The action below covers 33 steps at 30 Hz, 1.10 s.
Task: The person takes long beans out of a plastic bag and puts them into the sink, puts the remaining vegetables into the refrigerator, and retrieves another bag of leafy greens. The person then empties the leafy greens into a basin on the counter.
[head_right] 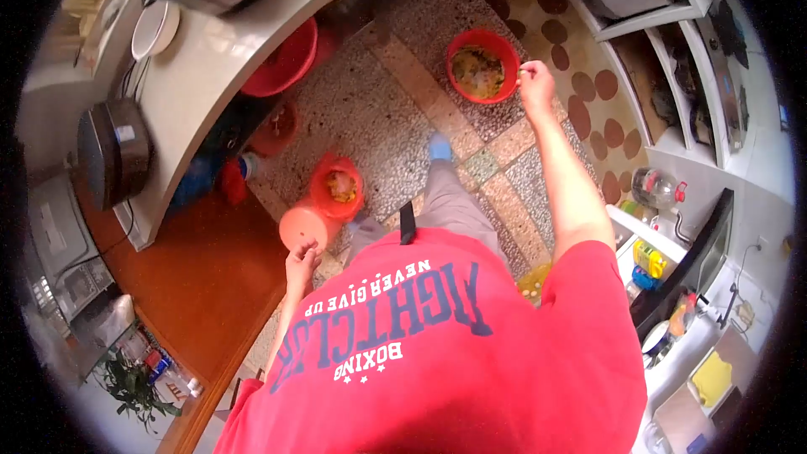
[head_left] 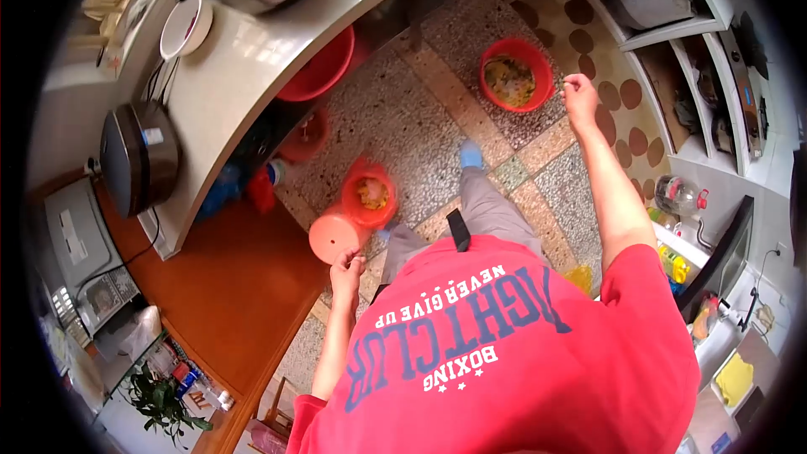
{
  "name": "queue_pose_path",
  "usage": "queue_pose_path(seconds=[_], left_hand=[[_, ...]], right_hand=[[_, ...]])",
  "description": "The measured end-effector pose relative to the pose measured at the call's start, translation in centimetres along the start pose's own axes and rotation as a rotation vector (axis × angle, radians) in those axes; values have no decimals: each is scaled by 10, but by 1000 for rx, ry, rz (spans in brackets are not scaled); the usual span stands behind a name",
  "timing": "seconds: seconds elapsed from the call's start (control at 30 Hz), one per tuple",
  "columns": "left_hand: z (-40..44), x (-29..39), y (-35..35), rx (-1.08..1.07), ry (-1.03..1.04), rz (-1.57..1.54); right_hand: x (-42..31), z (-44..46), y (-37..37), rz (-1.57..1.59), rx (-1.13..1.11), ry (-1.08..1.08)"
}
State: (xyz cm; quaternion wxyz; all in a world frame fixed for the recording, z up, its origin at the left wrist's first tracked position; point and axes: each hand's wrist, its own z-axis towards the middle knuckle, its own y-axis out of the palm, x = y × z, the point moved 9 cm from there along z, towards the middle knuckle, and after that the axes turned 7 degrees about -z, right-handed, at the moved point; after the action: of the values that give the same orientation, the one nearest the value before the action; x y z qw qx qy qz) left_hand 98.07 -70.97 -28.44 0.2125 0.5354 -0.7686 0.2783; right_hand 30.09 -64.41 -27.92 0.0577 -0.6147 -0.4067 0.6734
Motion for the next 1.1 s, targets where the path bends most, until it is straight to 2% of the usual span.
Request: queue_pose_path(seconds=[0.07, 0.13, 0.2, 0.27, 0.4, 0.43, 0.47, 0.53, 0.57, 0.6, 0.67, 0.8, 0.87, 0.97, 1.0, 1.03, 1.1], left_hand=[[-16, 57, 59, -102, 49, -26], [-36, 114, 106, -147, 63, -70], [-66, 194, 158, -297, 204, -259], [-107, 279, 196, -495, 529, -154], [-190, 400, 251, -787, 807, -288], [-207, 419, 259, -900, 860, -392], [-225, 437, 271, -1017, 864, -366], [-250, 463, 286, -1321, 919, -335], [-259, 471, 290, -1301, 877, -386], [-262, 477, 296, -1436, 853, -453], [-280, 487, 305, -1664, 1298, -693], [-279, 497, 299, -1570, 1292, -748], [-257, 492, 308, -1432, 751, -411], [-252, 497, 312, -1536, 722, -387], [-252, 495, 312, -1529, 720, -398], [-251, 497, 308, -1427, 779, -503], [-243, 496, 290, -1178, 884, -700]], right_hand=[[13, 30, 6, -155, -14, -74], [24, 52, 11, -166, -50, -93], [41, 71, 19, -198, -92, -39], [48, 82, 21, -175, -116, -41], [67, 100, 27, -192, -197, 61], [65, 105, 28, -293, -184, -25], [57, 106, 28, -394, -169, -110], [57, 109, 29, -397, -166, -118], [56, 111, 31, -419, -161, -147], [55, 113, 33, -441, -155, -175], [56, 115, 35, -413, -155, -175], [58, 121, 39, -426, -162, -164], [61, 120, 38, -420, -147, -160], [53, 124, 42, -449, -180, -166], [54, 126, 42, -463, -186, -106], [54, 126, 43, -478, -198, -47], [63, 132, 47, -474, -215, -59]])
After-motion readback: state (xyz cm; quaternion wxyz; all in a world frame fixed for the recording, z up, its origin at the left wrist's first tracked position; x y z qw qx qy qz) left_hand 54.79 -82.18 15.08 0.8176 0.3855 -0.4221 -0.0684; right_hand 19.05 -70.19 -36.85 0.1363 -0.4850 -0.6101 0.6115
